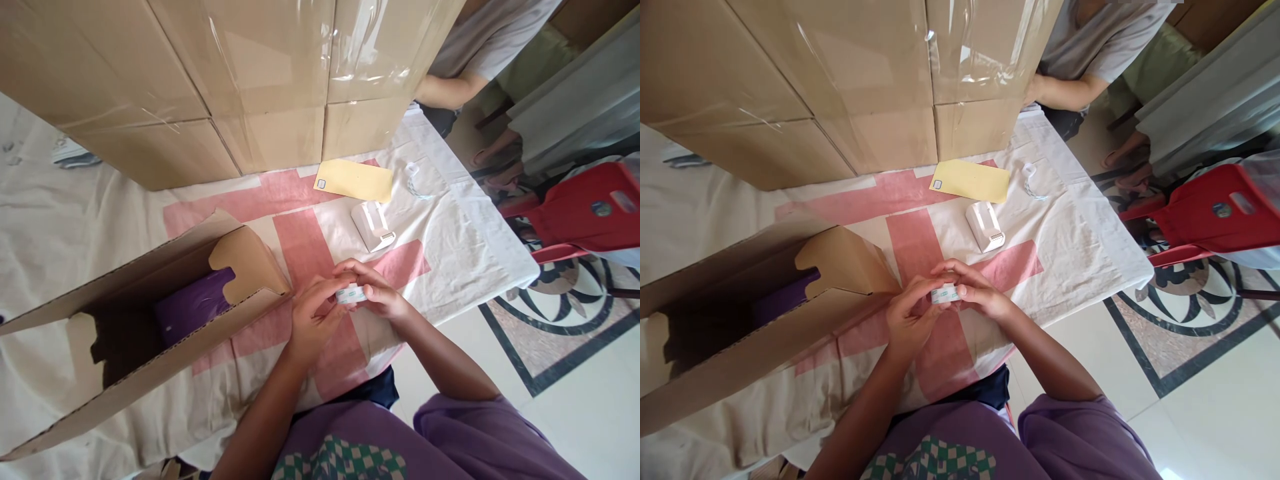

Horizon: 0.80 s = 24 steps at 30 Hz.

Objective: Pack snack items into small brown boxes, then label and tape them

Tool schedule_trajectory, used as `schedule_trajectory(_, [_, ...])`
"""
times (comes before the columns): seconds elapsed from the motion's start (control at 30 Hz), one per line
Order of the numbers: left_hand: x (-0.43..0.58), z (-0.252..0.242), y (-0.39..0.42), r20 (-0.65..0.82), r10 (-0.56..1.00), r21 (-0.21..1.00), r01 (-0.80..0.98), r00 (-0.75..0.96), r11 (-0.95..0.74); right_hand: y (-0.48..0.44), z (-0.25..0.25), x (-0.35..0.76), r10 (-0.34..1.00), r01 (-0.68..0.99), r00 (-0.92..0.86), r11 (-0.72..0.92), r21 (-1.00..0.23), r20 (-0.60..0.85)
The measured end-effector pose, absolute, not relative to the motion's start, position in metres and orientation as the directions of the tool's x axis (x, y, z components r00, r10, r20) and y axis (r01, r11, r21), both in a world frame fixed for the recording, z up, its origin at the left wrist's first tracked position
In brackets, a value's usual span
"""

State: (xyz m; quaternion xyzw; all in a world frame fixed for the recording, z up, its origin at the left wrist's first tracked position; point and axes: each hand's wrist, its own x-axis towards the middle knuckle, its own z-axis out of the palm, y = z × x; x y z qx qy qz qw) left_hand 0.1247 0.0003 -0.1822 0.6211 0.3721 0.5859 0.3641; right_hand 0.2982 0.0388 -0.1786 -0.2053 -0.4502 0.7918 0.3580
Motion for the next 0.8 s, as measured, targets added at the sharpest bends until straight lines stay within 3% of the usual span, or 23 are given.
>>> schedule_trajectory(0.33, [0.1209,-0.1886,0.0025,0.366,0.925,0.928,-0.114,0.102,-0.354,0.0346,-0.1844,0.2982,0.777,-0.347,-0.625,-0.356,-0.868,-0.069])
schedule_trajectory(0.6, [0.1245,-0.1827,0.0009,0.367,0.928,0.930,-0.040,0.060,-0.365,0.0364,-0.1813,0.2993,0.760,-0.332,-0.648,-0.345,-0.878,-0.054])
schedule_trajectory(0.7, [0.1245,-0.1825,-0.0007,0.329,0.944,0.944,0.036,0.018,-0.329,0.0378,-0.1787,0.2996,0.825,-0.268,-0.565,-0.225,-0.937,-0.037])
schedule_trajectory(0.8, [0.1244,-0.1814,-0.0026,0.275,0.961,0.953,0.131,-0.008,-0.272,0.0386,-0.1777,0.3017,0.911,-0.145,-0.403,0.035,-0.989,0.091])
